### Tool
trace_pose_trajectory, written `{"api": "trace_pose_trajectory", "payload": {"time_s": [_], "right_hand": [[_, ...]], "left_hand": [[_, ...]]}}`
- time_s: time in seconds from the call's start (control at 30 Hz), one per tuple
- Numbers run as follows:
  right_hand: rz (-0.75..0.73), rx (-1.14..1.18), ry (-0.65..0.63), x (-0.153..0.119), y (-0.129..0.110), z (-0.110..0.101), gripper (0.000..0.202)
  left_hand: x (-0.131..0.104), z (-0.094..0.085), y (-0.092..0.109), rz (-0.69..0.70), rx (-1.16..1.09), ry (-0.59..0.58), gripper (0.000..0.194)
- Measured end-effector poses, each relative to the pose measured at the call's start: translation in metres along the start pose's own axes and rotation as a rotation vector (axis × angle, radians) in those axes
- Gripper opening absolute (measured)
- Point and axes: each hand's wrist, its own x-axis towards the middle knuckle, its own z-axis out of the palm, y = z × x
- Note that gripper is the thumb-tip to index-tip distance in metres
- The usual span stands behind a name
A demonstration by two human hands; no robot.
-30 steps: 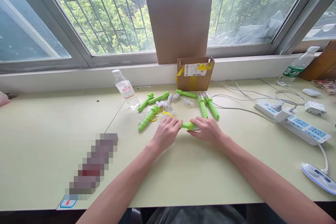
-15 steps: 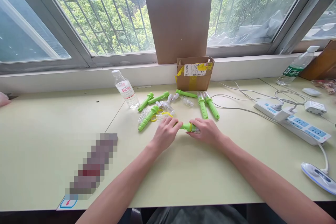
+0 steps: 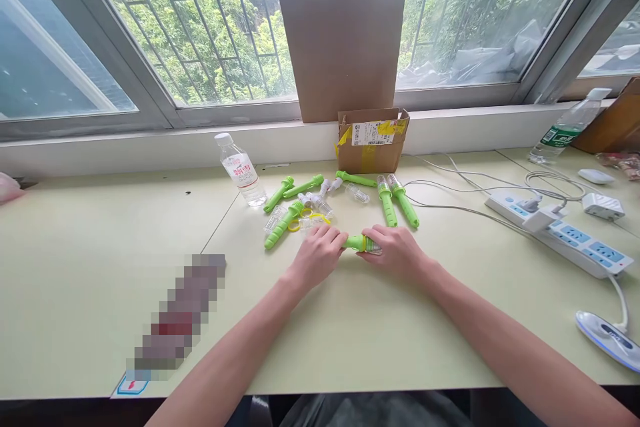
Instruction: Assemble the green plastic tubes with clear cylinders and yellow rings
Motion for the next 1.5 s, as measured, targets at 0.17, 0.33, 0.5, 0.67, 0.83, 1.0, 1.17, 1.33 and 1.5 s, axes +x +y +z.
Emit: {"api": "trace_pose_trajectory", "payload": {"time_s": [0.17,0.33,0.5,0.67,0.83,1.0,1.17,1.33,1.5], "right_hand": [[0.014,0.024,-0.016,-0.001,-0.0007,0.002,0.032],[0.028,0.072,-0.038,-0.0009,-0.0044,0.0023,0.032],[0.046,0.092,-0.009,0.0004,-0.0056,0.0014,0.029],[0.041,0.071,-0.004,0.0002,-0.0007,0.0041,0.03],[0.036,0.073,-0.01,-0.0013,0.0014,0.0051,0.033],[0.034,0.114,-0.027,-0.001,-0.003,0.0027,0.032],[0.035,0.135,-0.024,0.0004,-0.0059,0.0007,0.029],[0.023,0.086,-0.002,-0.0001,-0.001,0.0035,0.03],[0.01,0.057,0.01,0.0,0.0024,0.0035,0.031]], "left_hand": [[-0.001,0.0028,-0.0006,0.017,0.03,0.044,0.009],[-0.0023,0.0057,-0.0006,0.026,0.065,0.076,0.019],[-0.0014,0.0064,0.001,-0.009,0.041,0.082,0.02],[0.0005,0.0009,0.0027,-0.015,-0.026,0.014,0.021],[-0.0002,-0.0013,0.0028,0.017,-0.023,-0.016,0.021],[-0.0022,0.0014,0.0025,0.036,0.02,0.058,0.021],[-0.0026,0.0042,0.0044,0.012,0.057,0.065,0.026],[-0.0003,0.0038,0.0056,-0.017,0.034,0.059,0.025],[0.0008,0.0016,0.0066,-0.012,-0.007,0.011,0.022]]}}
